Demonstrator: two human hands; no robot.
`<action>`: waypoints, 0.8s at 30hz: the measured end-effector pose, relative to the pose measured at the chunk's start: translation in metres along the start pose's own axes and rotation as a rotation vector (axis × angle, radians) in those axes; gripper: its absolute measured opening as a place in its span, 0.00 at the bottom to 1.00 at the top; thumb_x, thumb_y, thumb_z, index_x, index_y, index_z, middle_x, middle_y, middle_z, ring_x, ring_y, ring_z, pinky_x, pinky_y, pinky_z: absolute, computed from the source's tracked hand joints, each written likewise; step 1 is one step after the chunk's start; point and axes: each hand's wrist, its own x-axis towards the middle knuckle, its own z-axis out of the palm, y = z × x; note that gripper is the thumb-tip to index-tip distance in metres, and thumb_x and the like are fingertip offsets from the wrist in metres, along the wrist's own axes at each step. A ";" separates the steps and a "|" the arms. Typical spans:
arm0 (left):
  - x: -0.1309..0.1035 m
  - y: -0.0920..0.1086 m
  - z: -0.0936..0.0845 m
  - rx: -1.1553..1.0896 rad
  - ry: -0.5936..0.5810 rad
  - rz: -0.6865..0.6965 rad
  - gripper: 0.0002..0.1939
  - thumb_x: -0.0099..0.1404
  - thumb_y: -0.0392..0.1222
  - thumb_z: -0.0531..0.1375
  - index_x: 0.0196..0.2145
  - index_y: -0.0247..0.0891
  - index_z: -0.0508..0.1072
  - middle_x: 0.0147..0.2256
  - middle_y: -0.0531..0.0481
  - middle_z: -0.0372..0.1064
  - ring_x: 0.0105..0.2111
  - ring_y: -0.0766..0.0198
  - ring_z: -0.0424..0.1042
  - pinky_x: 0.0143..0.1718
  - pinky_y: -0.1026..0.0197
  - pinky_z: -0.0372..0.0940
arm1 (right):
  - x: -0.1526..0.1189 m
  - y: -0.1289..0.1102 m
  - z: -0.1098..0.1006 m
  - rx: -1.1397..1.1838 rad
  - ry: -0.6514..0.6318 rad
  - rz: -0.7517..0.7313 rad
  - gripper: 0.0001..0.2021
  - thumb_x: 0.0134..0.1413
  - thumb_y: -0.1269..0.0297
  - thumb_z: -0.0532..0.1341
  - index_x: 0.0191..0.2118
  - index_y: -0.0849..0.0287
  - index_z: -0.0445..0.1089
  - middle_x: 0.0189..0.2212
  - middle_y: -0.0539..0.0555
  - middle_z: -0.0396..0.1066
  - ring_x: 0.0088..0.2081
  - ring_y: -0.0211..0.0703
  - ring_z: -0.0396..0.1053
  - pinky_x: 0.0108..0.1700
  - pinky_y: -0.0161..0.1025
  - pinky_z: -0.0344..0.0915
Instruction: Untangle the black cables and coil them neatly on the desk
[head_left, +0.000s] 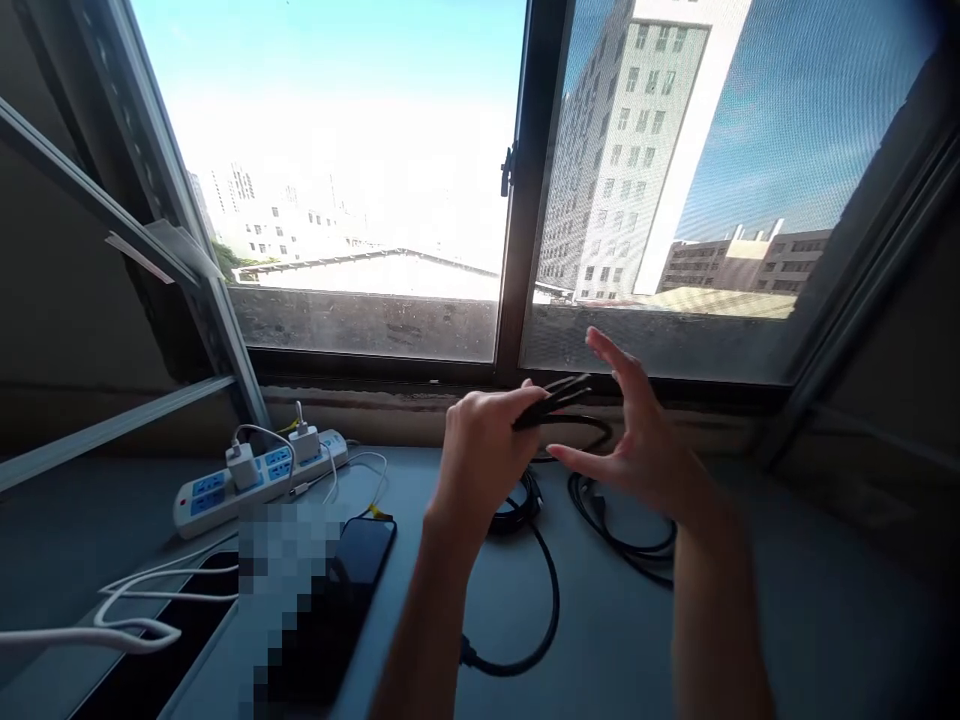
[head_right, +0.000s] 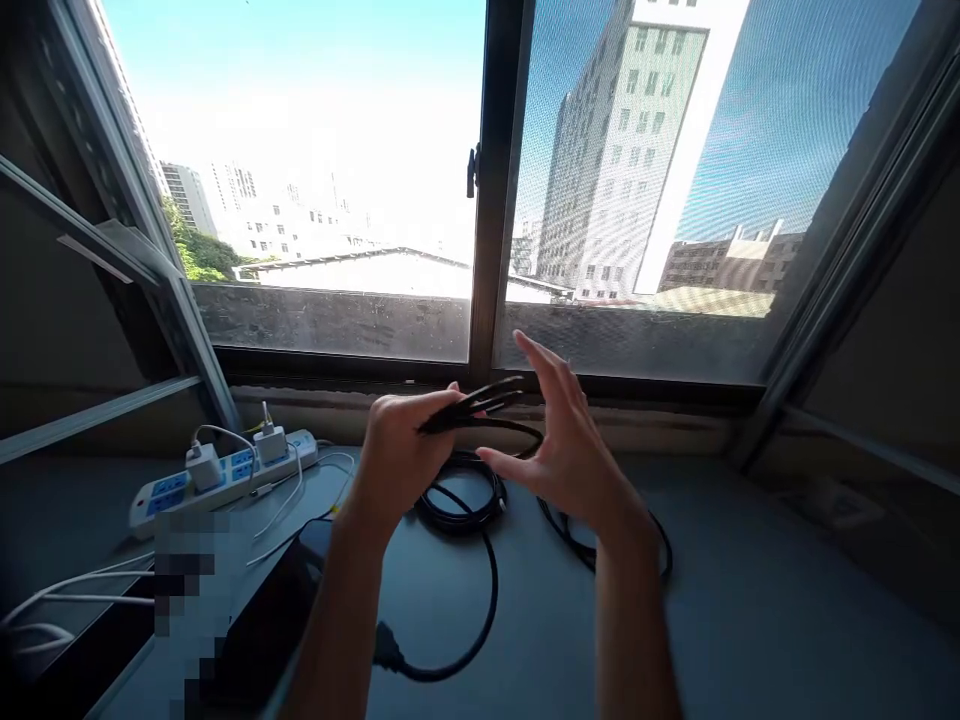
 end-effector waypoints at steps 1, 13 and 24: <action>0.000 0.000 0.003 -0.003 -0.002 0.055 0.12 0.61 0.34 0.54 0.29 0.39 0.79 0.19 0.52 0.68 0.20 0.69 0.62 0.24 0.67 0.52 | 0.003 -0.002 0.006 0.031 0.028 -0.025 0.36 0.44 0.56 0.66 0.61 0.50 0.56 0.57 0.55 0.60 0.57 0.50 0.59 0.49 0.42 0.65; 0.009 -0.028 0.014 -0.306 -0.102 -0.192 0.16 0.56 0.34 0.59 0.43 0.40 0.69 0.26 0.55 0.68 0.25 0.71 0.65 0.28 0.69 0.59 | 0.018 0.040 0.034 0.580 0.503 0.527 0.25 0.47 0.53 0.63 0.11 0.59 0.52 0.07 0.44 0.50 0.10 0.27 0.47 0.13 0.30 0.45; 0.009 -0.032 0.046 -0.662 -0.084 -0.162 0.04 0.63 0.39 0.53 0.33 0.38 0.66 0.20 0.57 0.65 0.20 0.70 0.68 0.25 0.68 0.63 | 0.021 0.065 0.050 0.802 0.234 0.572 0.22 0.44 0.49 0.61 0.16 0.58 0.54 0.12 0.44 0.53 0.16 0.29 0.54 0.24 0.32 0.62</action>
